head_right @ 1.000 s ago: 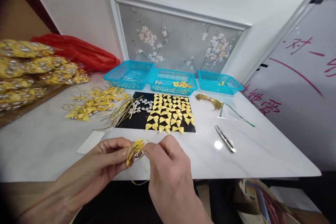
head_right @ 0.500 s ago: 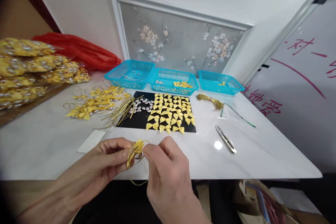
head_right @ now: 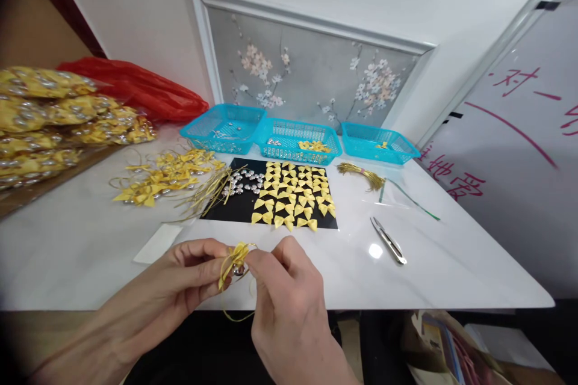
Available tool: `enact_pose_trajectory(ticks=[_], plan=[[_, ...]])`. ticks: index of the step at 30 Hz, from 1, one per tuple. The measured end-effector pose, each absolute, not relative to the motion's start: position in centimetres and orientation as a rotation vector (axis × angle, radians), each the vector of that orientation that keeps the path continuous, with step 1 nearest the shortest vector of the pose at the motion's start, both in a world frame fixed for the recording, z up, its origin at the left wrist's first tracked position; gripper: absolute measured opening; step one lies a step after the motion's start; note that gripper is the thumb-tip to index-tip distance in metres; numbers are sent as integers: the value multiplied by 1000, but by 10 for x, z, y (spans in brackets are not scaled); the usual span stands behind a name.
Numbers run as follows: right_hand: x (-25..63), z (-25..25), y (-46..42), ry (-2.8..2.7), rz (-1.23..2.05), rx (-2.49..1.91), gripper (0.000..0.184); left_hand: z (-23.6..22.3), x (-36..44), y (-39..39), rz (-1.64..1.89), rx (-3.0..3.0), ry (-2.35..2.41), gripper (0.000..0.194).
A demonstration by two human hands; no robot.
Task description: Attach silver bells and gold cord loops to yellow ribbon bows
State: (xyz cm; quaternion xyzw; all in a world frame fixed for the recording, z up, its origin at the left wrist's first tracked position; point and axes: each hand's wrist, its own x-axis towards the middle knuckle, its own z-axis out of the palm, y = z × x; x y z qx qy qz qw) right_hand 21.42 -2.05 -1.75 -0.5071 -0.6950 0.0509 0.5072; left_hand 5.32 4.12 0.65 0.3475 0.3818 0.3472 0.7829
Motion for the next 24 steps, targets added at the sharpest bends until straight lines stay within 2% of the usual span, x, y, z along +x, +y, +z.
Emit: enact_pose_trajectory(ticks=[24], plan=[[215,-18,-21,-1681,165,-1196,29,4,52,41,711,837,818,16]])
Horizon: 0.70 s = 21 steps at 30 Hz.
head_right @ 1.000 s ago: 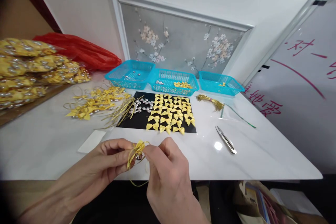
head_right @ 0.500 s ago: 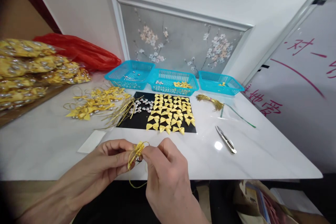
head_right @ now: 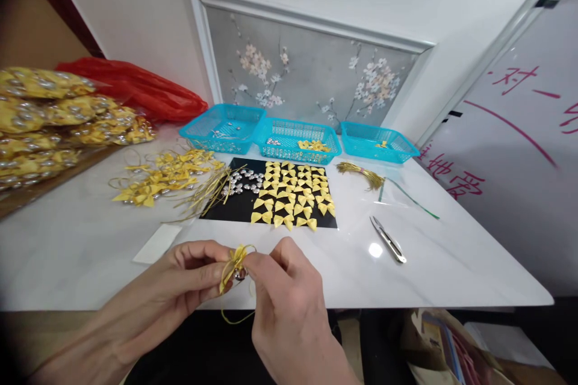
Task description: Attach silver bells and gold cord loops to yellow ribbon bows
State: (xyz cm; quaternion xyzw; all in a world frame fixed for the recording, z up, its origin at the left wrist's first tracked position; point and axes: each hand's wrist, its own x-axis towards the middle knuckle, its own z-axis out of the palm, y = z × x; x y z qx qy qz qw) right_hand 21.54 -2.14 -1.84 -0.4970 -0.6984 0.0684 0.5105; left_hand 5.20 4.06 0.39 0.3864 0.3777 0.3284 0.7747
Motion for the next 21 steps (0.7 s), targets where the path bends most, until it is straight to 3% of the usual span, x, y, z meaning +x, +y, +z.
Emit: enact_pose_trajectory(ticks=[9,21], plan=[[213,-14,-19,-1545,151,-1184,15,6,53,38,733,842,915,20],[207,-16,-22,-1492,91,-1206,13,7,54,37,755,954,930,15]])
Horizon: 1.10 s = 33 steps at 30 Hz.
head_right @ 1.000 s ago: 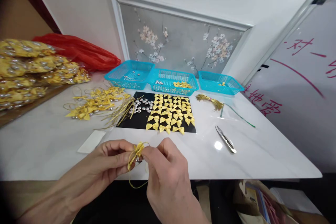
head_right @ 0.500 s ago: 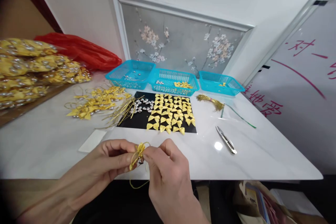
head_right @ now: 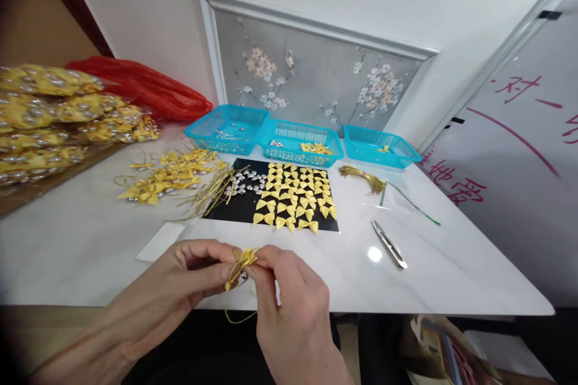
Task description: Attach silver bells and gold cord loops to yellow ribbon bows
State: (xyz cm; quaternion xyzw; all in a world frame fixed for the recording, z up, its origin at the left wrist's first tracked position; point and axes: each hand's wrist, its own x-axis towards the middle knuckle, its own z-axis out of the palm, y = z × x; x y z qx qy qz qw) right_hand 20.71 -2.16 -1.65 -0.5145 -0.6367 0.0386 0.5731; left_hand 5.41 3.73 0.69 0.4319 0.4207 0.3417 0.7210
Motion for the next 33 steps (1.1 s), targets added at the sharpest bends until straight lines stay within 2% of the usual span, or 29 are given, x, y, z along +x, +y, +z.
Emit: enact_pose_trajectory(ticks=[7,10,15,18,21,24,27,30,33], plan=[[210,-18,-22,-1638,196,-1192,23,1,52,39,717,852,827,13],[214,-14,-22,-1642,236,-1192,19,2,52,39,729,836,843,14],[215,-7,-25,-1622,127,-1164,17,6,55,39,920,1009,941,8],[204,-10,-24,-1596,183,-1137,13,6,58,37,1069,1191,1023,3],[190,-17,-18,-1463,289,-1134,13,3,60,33,1203,1350,1066,7],[183,-22,-15,-1361,516,-1093,12,-3,61,31,1372,1499,1033,16],[183,-24,-15,-1167,948,-1037,16,-9,59,31,1515,1709,1048,22],[184,-22,-17,-908,1371,-890,25,-13,56,32,1642,1963,1053,20],[185,-16,-17,-802,1553,-755,31,-13,54,33,1749,2198,982,17]])
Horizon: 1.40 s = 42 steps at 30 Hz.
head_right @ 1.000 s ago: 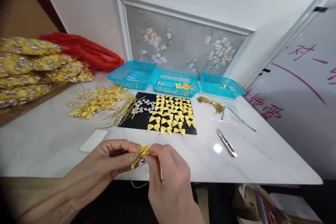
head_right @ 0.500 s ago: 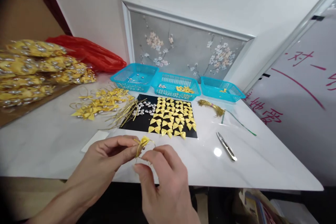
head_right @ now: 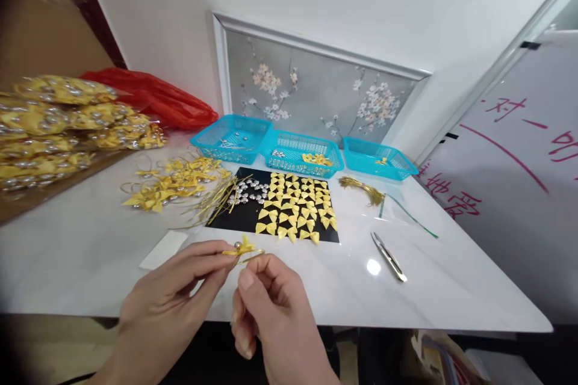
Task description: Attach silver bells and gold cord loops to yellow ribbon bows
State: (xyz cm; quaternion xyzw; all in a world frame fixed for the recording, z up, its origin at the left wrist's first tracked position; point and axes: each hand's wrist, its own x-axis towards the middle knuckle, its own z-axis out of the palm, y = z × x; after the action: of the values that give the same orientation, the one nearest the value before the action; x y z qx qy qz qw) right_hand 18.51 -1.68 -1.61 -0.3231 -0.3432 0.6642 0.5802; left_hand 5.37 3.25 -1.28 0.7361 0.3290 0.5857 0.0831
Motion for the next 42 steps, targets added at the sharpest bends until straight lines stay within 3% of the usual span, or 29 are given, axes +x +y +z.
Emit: enact_pose_trajectory(ticks=[4,11,16,23,30,39,42], plan=[[181,-9,-20,-1014,1402,-895,28,-11,52,33,1791,2321,894,16],[171,-30,-26,-1649,288,-1224,21,-14,52,33,1710,2084,981,19],[192,-36,-22,-1830,41,-1304,21,-13,51,36,1495,1608,1051,19],[204,-7,-30,-1601,227,-1232,11,-7,49,36,1352,1422,1034,13],[182,-22,-15,-1507,494,-1261,8,-4,52,32,1477,1480,1044,18],[181,-16,-20,-1119,1297,-1002,29,-17,47,30,1655,1828,1109,20],[178,-9,-24,-1076,1378,-983,36,-17,45,29,1723,2039,1067,20]])
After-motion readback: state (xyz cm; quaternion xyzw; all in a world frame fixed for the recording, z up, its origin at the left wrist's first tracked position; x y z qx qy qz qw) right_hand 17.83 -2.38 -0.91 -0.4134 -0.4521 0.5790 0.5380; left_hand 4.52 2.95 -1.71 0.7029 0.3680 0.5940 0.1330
